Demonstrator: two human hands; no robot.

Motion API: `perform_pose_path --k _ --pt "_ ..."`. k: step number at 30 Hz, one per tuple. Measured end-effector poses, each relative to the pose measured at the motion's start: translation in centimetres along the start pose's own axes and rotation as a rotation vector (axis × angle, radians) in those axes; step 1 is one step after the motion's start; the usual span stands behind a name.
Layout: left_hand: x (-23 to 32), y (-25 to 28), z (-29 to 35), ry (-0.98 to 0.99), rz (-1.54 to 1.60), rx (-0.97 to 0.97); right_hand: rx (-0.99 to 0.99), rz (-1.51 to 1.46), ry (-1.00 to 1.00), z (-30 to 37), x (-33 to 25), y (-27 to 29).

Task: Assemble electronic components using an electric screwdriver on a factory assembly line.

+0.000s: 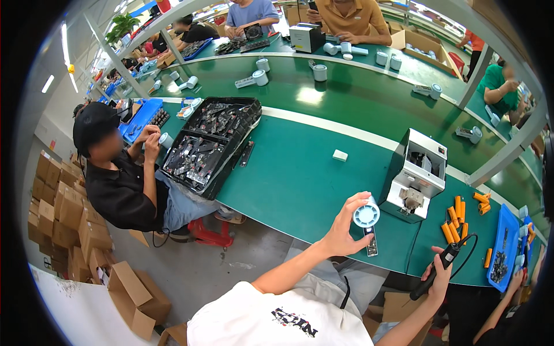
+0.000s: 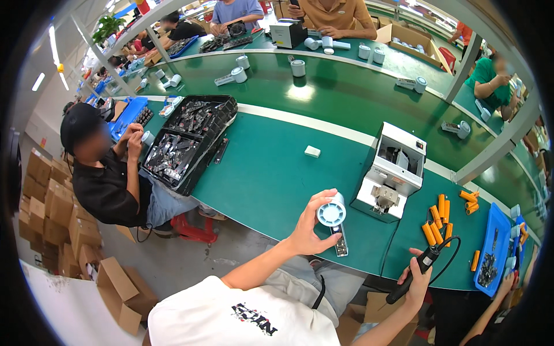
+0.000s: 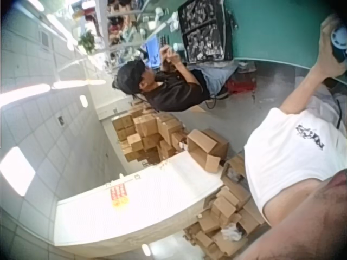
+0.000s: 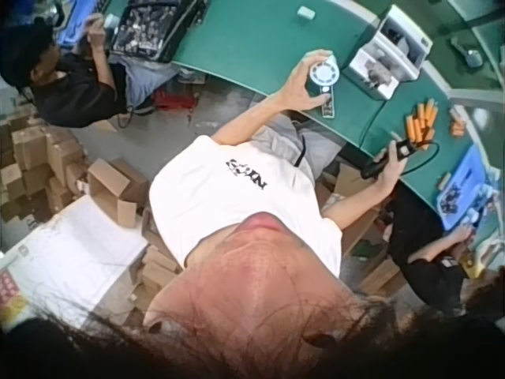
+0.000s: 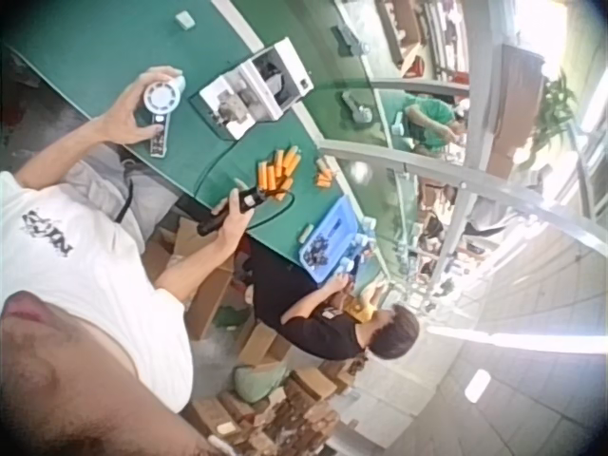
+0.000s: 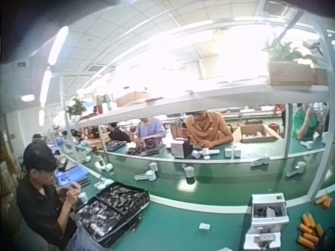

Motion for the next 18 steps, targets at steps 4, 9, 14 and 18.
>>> perform_pose_path --k 4,9,14,18 --pt "0.1 0.1 0.1 0.007 -0.004 0.001 0.012 0.000 -0.013 0.2 -0.2 -0.2" --pt "0.2 -0.5 -0.1 0.006 0.022 -0.006 0.020 0.005 -0.005 0.5 -0.2 0.6" --pt "-0.1 0.3 -0.1 -0.033 -0.044 0.022 0.003 0.043 -0.018 -0.1 -0.5 -0.5" --pt "-0.6 0.0 -0.1 0.016 0.036 -0.016 -0.024 0.070 -0.007 -0.4 -0.5 -0.8"
Point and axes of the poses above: each hand's wrist, its own z-axis away from the middle knuckle, its own y-axis out of the back of the hand, x = y × z, the point moved 10 cm from there along -z, towards the middle knuckle, and after that the axes turned 10 degrees about y, right-handed, at the moved point
